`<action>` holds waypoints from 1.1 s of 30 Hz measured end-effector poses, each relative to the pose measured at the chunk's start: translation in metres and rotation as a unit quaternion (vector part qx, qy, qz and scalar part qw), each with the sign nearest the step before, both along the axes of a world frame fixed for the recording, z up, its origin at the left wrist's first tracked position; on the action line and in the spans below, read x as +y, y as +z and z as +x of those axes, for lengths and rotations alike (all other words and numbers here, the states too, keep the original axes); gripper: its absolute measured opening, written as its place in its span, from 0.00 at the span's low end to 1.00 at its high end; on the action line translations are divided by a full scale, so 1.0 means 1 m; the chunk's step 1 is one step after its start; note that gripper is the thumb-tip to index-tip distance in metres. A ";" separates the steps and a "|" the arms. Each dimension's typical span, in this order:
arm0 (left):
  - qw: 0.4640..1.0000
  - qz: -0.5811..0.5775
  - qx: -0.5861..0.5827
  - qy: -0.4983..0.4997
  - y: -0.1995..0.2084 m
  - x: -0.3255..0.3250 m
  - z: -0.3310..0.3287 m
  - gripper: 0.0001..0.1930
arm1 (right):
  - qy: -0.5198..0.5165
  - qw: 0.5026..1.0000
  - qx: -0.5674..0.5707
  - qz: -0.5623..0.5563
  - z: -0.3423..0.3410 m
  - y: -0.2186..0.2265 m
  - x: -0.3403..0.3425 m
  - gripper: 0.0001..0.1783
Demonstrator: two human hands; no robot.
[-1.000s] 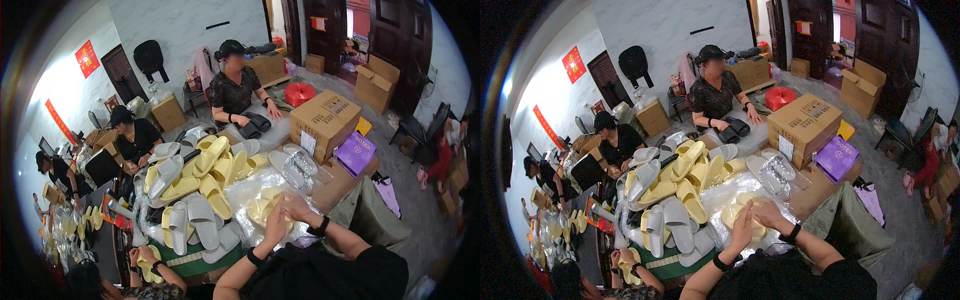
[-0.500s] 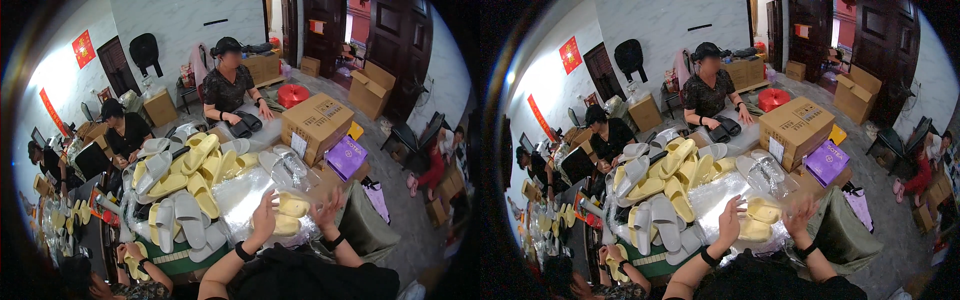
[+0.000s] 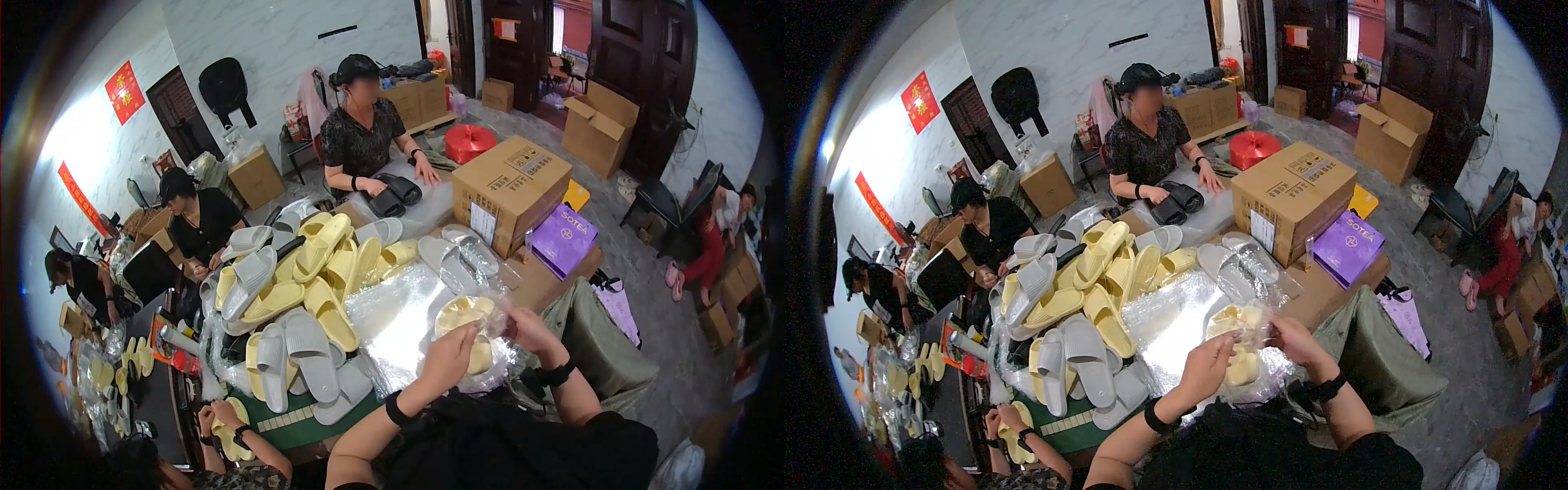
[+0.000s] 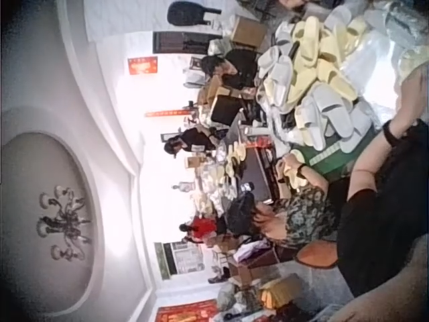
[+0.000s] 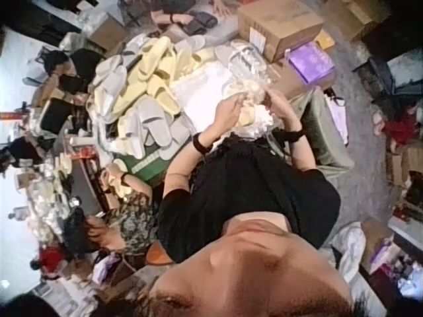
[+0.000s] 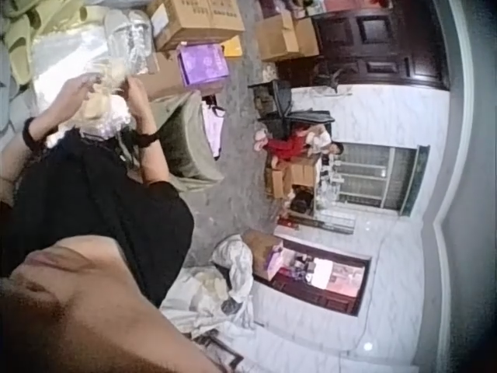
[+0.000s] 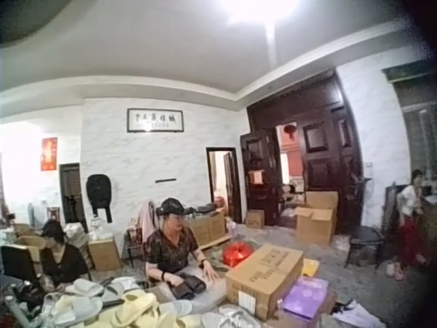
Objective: The recorder is assembling foam sandals/slides by pairing them and putting them into plastic bags for packaging.
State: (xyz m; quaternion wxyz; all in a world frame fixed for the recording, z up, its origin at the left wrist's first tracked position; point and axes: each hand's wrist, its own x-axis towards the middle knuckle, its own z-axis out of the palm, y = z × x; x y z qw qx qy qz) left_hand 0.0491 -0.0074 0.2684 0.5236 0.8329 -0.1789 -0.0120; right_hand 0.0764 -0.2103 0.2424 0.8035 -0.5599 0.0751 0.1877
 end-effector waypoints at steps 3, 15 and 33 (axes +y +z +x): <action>0.999 -0.016 -0.006 -0.028 0.002 -0.002 -0.006 0.17 | 0.064 0.993 -0.089 -0.050 -0.010 0.014 0.023 0.19; 0.975 0.025 -0.036 -0.219 -0.008 0.007 -0.021 0.22 | 0.052 0.980 -0.125 -0.145 0.038 -0.010 0.023 0.14; 0.995 0.059 -0.062 -0.043 -0.026 0.049 -0.026 0.14 | -0.123 0.972 0.173 0.105 0.153 -0.123 -0.099 0.27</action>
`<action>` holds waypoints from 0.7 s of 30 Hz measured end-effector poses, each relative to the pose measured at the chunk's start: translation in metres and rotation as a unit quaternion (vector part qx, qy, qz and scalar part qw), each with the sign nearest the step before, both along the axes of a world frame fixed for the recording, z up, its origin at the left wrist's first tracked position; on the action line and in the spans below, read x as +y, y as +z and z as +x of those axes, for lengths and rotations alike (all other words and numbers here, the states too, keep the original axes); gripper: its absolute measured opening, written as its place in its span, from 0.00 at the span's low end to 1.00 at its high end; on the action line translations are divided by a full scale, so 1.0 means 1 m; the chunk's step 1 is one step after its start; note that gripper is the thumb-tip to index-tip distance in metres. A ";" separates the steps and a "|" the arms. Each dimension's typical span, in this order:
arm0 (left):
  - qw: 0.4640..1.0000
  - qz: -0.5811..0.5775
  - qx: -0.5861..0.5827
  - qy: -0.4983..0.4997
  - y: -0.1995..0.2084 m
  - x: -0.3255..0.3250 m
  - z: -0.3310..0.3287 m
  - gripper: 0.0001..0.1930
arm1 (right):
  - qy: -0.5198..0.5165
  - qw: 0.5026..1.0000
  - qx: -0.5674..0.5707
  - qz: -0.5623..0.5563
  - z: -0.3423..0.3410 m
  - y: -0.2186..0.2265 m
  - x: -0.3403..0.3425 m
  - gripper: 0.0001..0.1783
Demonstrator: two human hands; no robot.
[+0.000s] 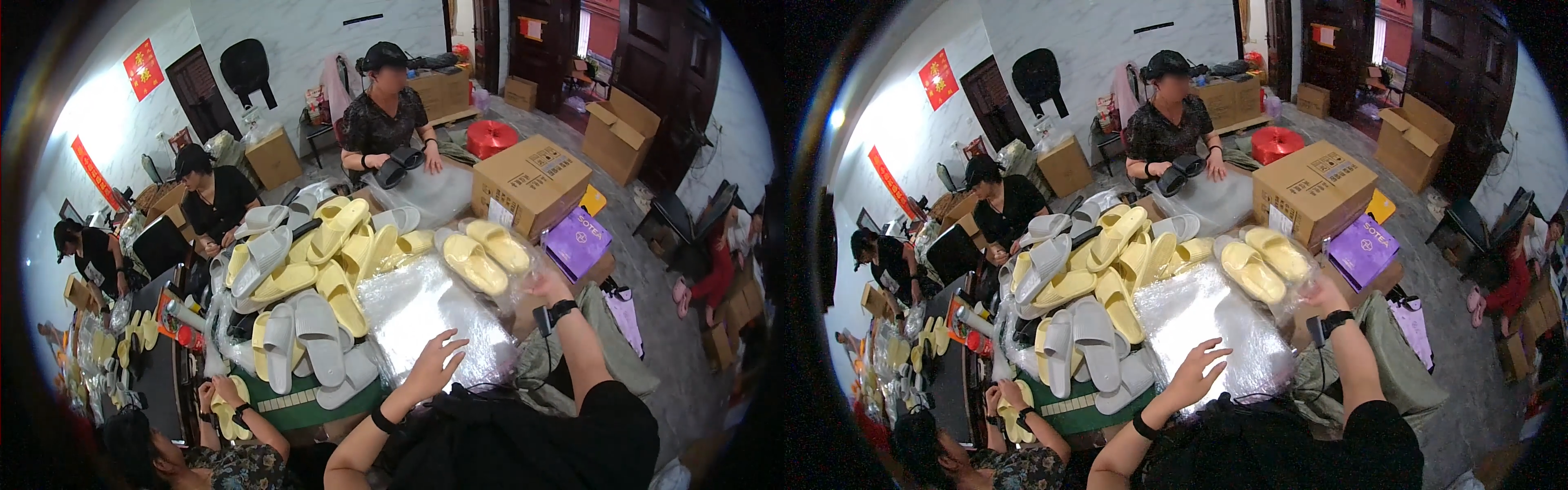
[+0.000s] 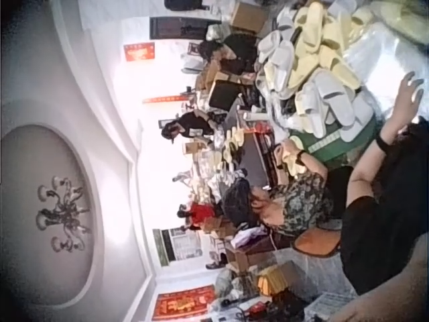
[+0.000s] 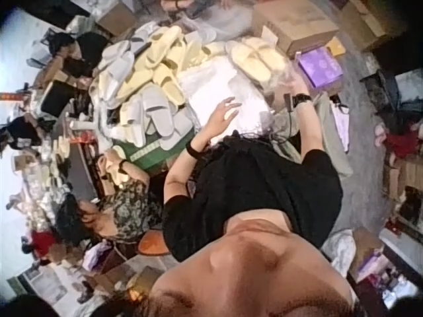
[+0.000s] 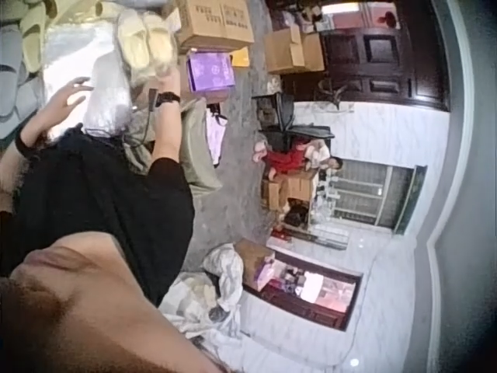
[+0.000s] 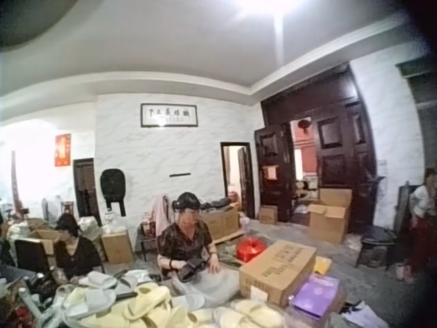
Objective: The recorder is assembling foam sandals/slides by pairing them and putting them into plastic bags for packaging.
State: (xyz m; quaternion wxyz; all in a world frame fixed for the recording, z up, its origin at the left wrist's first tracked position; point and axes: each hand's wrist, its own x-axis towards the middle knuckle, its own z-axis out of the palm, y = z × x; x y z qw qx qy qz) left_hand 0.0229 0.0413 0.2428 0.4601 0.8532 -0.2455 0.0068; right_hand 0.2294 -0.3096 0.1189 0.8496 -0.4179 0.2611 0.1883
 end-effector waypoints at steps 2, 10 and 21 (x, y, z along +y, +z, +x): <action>1.000 0.003 -0.007 0.004 0.001 0.000 0.005 0.14 | -0.086 0.996 0.005 0.028 -0.003 -0.019 0.005 0.27; 0.999 -0.007 -0.020 0.023 0.001 -0.002 0.014 0.13 | -0.125 0.986 -0.108 0.006 -0.035 -0.045 0.022 0.30; 0.989 -0.009 0.111 -0.101 -0.015 -0.023 0.031 0.18 | -0.127 0.730 -0.410 -0.533 -0.093 0.041 0.140 0.27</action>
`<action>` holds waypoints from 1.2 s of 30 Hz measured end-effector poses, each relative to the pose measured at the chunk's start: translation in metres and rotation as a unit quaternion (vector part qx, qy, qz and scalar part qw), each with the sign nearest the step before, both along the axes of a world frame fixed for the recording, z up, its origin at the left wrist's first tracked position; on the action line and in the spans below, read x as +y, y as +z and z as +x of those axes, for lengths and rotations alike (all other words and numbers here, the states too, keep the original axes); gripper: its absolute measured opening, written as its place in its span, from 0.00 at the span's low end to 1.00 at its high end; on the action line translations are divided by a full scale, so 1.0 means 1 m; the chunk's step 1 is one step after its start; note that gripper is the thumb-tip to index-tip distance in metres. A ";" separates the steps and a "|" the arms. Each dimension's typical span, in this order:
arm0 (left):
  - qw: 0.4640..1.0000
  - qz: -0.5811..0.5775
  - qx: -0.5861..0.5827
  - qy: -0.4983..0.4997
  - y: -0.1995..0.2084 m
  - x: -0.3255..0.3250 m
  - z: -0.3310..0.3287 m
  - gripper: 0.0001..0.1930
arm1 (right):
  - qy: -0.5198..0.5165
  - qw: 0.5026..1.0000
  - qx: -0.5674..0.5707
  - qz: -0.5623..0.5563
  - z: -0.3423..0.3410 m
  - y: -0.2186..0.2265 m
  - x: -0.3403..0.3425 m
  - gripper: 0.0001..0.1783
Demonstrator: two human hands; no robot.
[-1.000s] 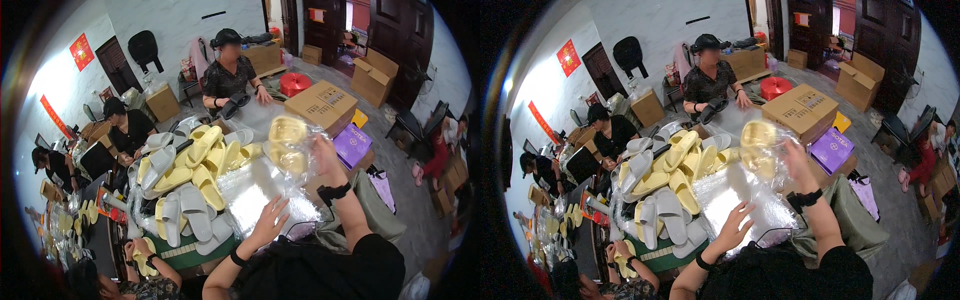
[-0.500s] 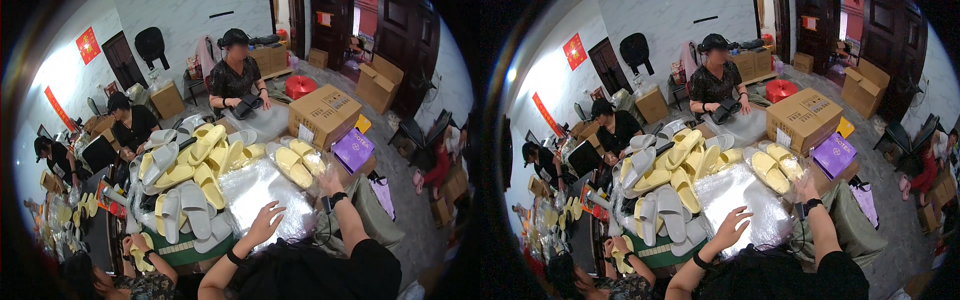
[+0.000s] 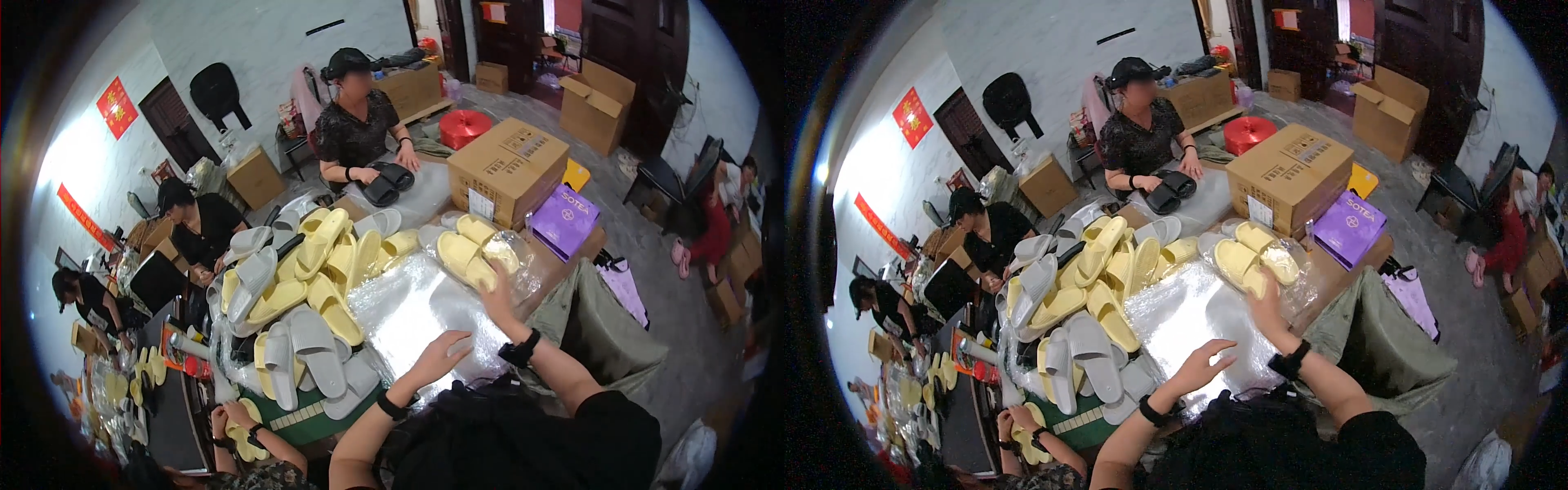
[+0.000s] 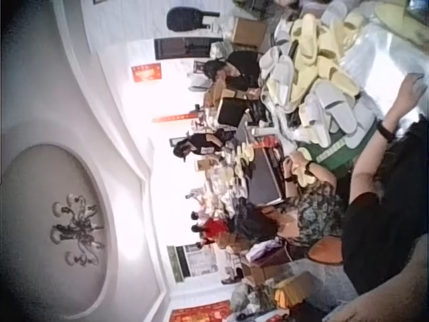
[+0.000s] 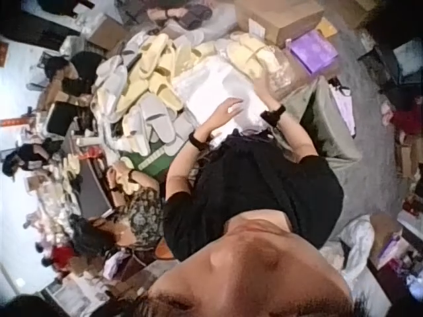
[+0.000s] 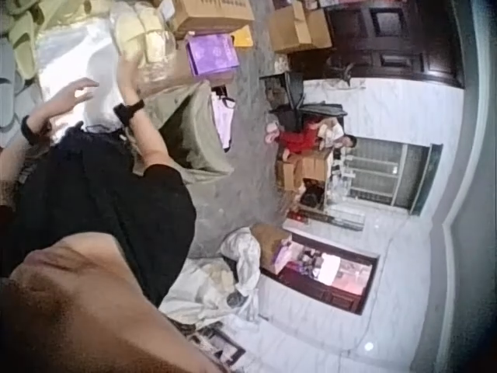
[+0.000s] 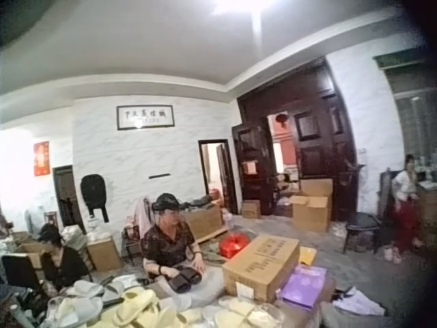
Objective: The recorder is assembling foam sandals/slides by pairing them and putting them into plastic bags for packaging.
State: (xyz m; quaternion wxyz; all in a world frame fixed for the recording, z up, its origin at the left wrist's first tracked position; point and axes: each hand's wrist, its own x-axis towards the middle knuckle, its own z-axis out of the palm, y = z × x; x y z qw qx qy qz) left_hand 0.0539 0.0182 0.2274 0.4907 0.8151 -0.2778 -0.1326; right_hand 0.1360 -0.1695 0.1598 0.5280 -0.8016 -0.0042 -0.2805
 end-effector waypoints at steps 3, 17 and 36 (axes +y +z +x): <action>0.997 0.040 0.031 -0.061 -0.007 -0.009 -0.002 0.26 | 0.187 0.981 -0.051 0.014 -0.024 0.059 0.062 0.27; 0.968 -0.029 0.236 -0.077 0.010 0.006 -0.013 0.21 | 0.458 0.781 -0.311 -0.289 -0.043 0.132 0.128 0.29; 0.885 -0.245 -0.173 0.356 0.075 0.076 -0.023 0.10 | 0.774 0.609 0.161 -0.069 -0.094 0.091 0.168 0.38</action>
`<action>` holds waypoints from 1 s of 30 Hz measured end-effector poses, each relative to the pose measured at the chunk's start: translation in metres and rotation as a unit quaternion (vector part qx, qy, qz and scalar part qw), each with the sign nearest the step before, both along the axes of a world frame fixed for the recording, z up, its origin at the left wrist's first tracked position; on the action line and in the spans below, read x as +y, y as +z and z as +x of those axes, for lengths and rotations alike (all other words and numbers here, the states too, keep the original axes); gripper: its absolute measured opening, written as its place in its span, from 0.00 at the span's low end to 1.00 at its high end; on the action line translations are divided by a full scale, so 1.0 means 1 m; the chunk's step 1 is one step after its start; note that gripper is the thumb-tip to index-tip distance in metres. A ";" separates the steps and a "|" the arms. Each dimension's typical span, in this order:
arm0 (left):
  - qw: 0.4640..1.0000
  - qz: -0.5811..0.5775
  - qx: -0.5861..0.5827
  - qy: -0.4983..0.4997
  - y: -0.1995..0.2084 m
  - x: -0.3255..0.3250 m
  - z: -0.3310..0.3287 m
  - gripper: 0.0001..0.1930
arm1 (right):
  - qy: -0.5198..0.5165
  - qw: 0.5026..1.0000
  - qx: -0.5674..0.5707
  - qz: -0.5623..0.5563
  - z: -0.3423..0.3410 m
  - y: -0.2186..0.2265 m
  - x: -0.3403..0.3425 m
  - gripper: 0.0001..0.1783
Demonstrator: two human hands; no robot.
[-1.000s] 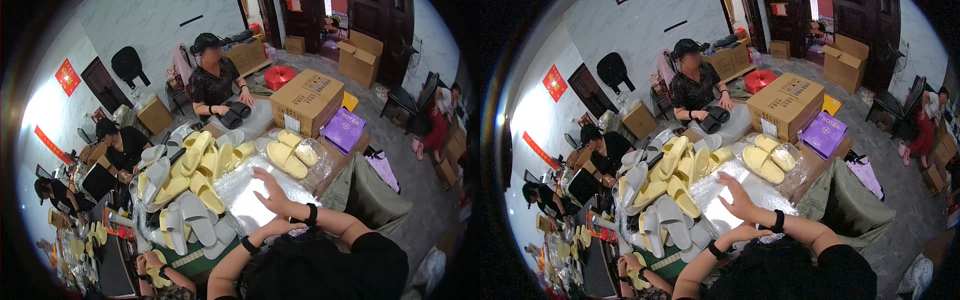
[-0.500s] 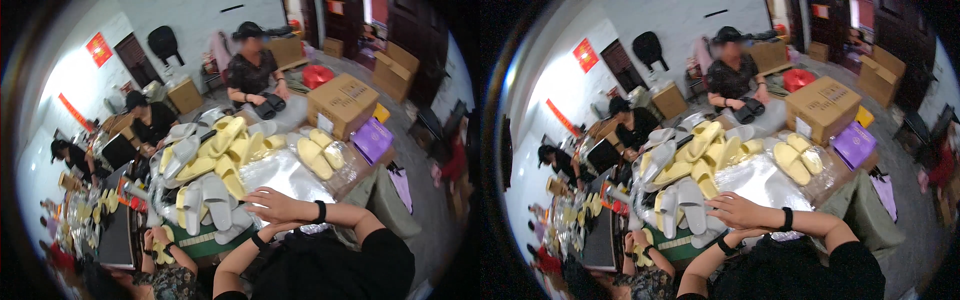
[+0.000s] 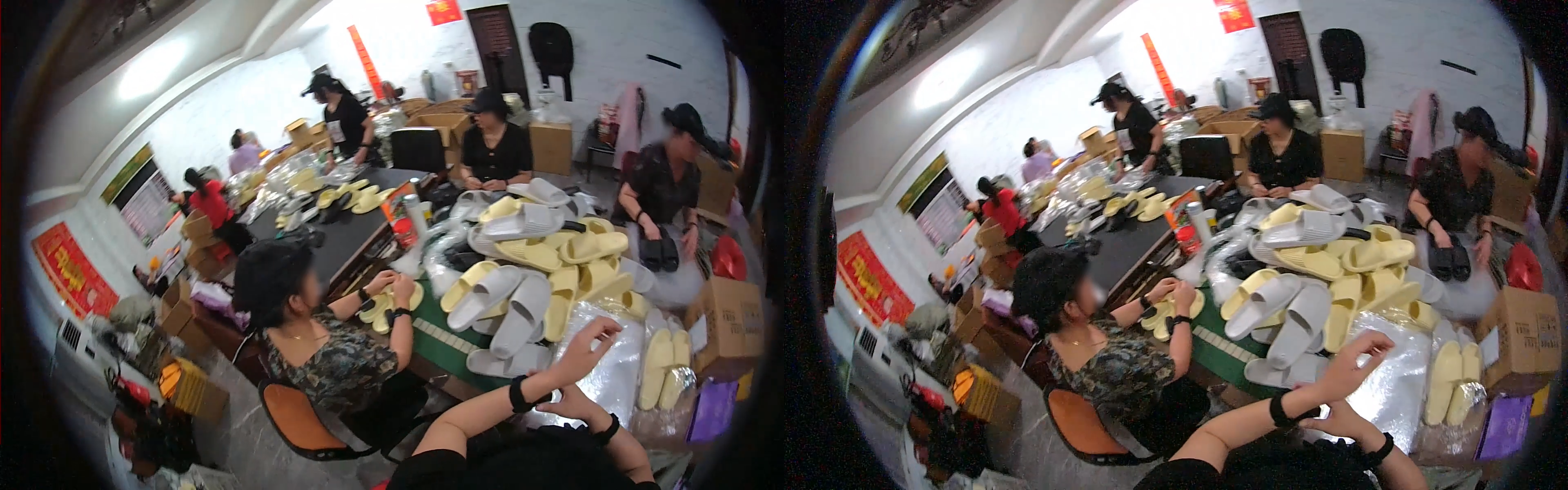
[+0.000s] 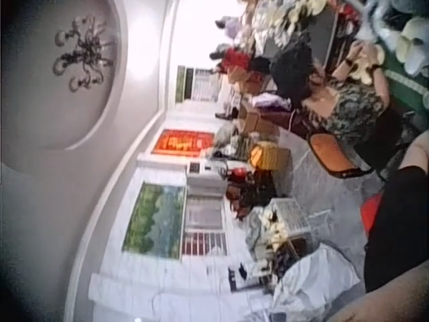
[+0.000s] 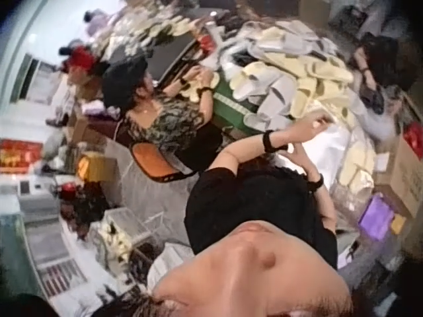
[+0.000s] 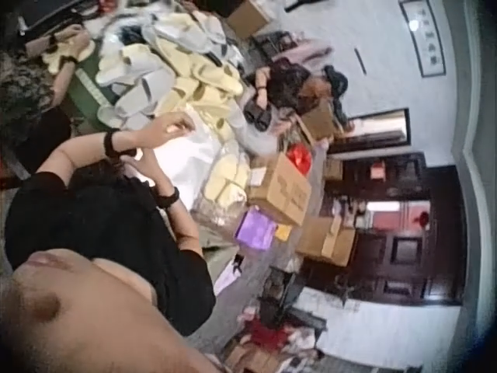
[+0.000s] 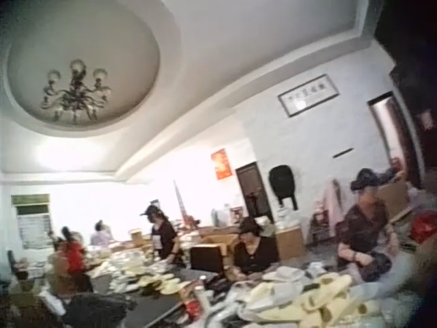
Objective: The recorder is assembling foam sandals/slides by pairing them and putting them into plastic bags for packaging.
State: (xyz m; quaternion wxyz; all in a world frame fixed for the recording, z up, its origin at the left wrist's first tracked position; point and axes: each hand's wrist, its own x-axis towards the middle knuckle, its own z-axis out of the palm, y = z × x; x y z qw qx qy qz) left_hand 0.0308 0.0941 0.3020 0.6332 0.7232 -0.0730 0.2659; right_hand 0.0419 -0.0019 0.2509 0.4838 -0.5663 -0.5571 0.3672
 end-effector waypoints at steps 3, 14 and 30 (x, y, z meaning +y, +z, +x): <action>0.994 0.092 -0.054 0.037 0.009 -0.003 -0.010 0.09 | 0.037 0.996 -0.023 -0.082 -0.003 -0.001 0.006 0.39; 0.913 0.349 -0.131 0.162 -0.022 0.030 -0.026 0.12 | 0.069 0.991 0.027 -0.110 -0.019 -0.013 0.030 0.37; 0.894 0.406 0.072 0.176 -0.173 0.104 -0.064 0.16 | -0.158 0.894 -0.355 -0.224 0.047 -0.157 -0.040 0.27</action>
